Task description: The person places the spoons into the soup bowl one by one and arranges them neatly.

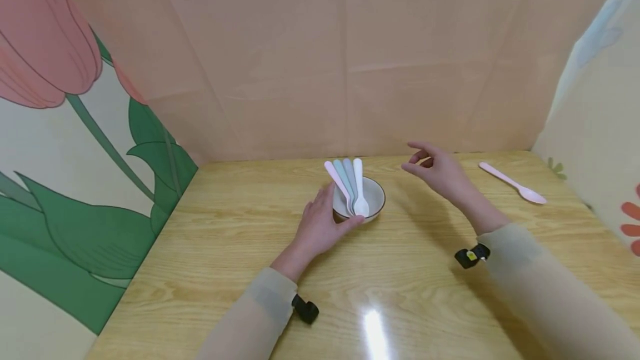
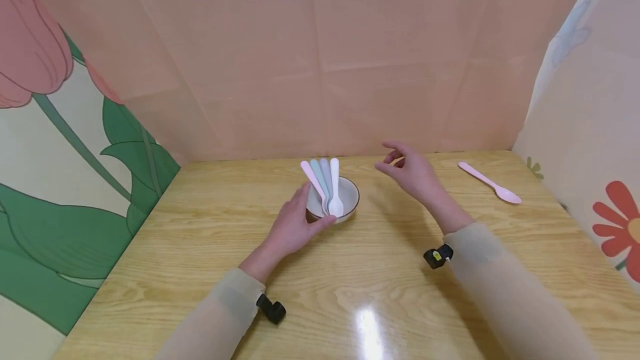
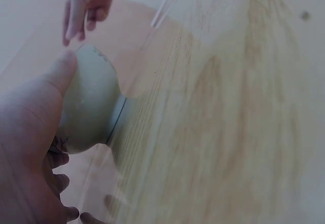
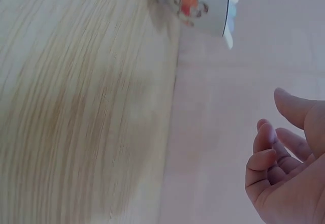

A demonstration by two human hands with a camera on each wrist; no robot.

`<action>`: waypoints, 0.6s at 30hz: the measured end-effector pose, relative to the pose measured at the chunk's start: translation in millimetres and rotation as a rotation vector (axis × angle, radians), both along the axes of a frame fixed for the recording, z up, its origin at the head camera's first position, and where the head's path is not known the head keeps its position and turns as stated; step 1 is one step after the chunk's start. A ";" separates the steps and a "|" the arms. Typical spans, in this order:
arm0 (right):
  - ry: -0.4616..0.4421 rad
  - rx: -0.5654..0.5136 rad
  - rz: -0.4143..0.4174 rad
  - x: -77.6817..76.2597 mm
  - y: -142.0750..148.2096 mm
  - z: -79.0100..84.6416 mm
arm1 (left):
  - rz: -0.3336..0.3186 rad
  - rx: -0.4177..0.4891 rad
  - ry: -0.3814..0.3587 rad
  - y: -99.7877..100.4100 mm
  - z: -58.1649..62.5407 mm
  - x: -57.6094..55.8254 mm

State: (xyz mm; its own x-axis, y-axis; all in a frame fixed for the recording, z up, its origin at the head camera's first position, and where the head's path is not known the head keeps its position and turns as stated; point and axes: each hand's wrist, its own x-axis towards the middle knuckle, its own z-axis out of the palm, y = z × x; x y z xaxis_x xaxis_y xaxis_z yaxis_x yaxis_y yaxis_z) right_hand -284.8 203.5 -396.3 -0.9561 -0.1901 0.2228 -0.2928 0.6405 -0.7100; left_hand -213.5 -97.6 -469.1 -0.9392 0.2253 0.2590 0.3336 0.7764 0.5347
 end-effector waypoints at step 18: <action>0.048 0.124 -0.146 5.4 78.5 -4.4 | 0.000 0.016 -0.022 3.3 0.0 -0.3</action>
State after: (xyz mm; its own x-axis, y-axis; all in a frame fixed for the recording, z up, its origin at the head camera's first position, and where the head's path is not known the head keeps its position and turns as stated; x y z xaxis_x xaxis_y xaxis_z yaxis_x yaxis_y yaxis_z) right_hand -279.4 282.0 -400.7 -0.9644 -0.0790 0.2525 -0.2221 0.7604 -0.6103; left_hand -213.8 -94.3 -469.1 -0.9448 0.2211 0.2418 0.3215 0.7678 0.5542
